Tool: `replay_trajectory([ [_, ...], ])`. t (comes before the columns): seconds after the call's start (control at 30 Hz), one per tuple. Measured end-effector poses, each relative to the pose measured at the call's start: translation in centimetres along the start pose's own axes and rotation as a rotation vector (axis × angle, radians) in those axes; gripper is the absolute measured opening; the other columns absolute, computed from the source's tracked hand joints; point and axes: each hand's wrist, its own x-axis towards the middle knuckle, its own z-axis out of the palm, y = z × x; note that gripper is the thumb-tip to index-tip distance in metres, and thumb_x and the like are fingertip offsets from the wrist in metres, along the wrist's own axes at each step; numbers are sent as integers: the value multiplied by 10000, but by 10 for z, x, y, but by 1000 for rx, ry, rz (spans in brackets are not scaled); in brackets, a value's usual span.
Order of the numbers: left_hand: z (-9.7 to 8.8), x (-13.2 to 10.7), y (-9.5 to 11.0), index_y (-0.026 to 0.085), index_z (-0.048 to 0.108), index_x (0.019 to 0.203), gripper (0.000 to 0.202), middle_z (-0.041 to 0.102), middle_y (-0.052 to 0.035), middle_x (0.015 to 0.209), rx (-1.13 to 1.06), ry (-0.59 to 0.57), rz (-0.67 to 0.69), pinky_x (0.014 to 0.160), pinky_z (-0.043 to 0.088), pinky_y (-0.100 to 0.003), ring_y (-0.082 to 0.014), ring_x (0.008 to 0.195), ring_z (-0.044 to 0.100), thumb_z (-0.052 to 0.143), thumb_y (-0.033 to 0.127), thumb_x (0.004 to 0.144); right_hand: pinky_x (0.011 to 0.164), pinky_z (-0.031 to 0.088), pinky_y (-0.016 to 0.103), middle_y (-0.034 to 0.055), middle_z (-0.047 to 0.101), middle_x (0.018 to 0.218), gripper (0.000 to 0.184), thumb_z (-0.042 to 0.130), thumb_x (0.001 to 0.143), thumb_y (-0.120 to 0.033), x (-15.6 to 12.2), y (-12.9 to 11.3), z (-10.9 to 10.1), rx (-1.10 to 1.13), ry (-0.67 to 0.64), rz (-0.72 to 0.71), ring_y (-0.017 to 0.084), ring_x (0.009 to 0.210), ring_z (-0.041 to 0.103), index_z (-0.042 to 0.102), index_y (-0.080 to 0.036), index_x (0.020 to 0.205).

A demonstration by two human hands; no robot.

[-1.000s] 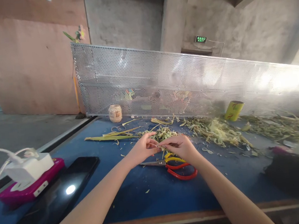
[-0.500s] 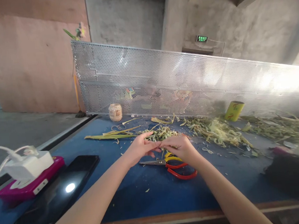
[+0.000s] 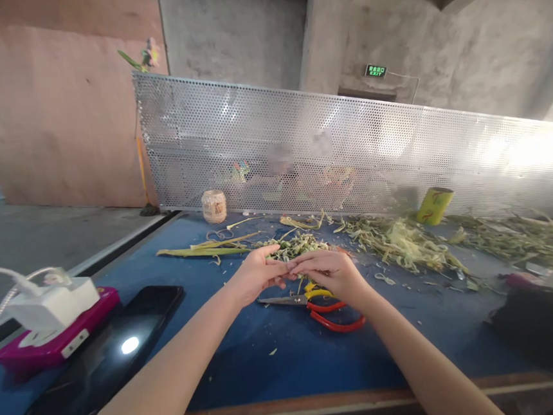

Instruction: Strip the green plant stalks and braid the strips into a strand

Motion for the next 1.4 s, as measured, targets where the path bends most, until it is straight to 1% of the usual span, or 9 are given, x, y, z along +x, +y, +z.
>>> replay_trajectory([
  [0.23,2,-2,1,67,89,1358,940,660,-46,659,44,-46,111,563,469,-294,-147,558,595,695,193,649,848,477,360,48,674,870,229,500,797,-136,2,1,-3,-57,35,14,199,1113,492,688,-266,821],
  [0.33,1,-3,1,106,91,1361,911,665,-39,691,88,-97,148,550,469,-286,-126,522,581,677,202,670,835,485,361,57,659,931,229,502,793,-129,2,0,-4,-34,19,19,203,1091,510,687,-260,826],
  [0.53,-1,-4,1,151,74,1370,927,670,-54,749,86,-154,198,597,502,-308,-169,678,621,677,181,666,817,490,350,45,597,1083,236,517,777,-123,0,0,-5,-35,68,80,198,1069,522,696,-275,795],
  [0.67,-1,-4,2,162,33,1373,961,668,-59,772,64,-153,174,627,516,-317,-178,732,625,679,172,663,809,495,346,35,600,1080,234,526,776,-127,-1,2,-4,-5,70,100,186,1039,537,692,-287,814],
  [0.9,0,-4,3,186,-35,1373,1027,662,-56,764,108,-163,174,497,497,-272,-182,677,614,690,158,646,848,479,357,44,639,985,238,515,785,-121,0,2,-5,23,37,57,181,1056,530,691,-278,823],
  [1.03,1,-4,2,177,38,1375,986,649,-36,734,111,-135,165,479,482,-251,-152,632,589,693,153,638,822,491,349,47,622,1031,228,527,773,-121,0,2,-4,-2,58,51,188,1038,541,695,-273,806],
  [1.2,3,-5,3,120,134,1355,918,614,3,660,69,-77,146,545,508,-270,-141,641,592,693,130,628,641,536,292,72,623,1047,191,554,746,-141,0,2,-1,1,132,145,186,890,611,699,-241,820],
  [1.27,3,-5,3,93,127,1349,926,611,-3,641,110,-51,164,453,471,-223,-141,604,591,699,145,623,617,541,280,70,657,978,187,564,733,-141,-1,3,0,5,148,178,178,829,632,700,-232,824],
  [1.4,3,-5,3,106,129,1337,938,603,-8,656,186,-20,137,281,286,-152,-138,501,598,714,203,611,733,533,302,43,695,843,174,579,724,-140,-1,3,1,-58,156,129,165,804,644,703,-233,803],
])
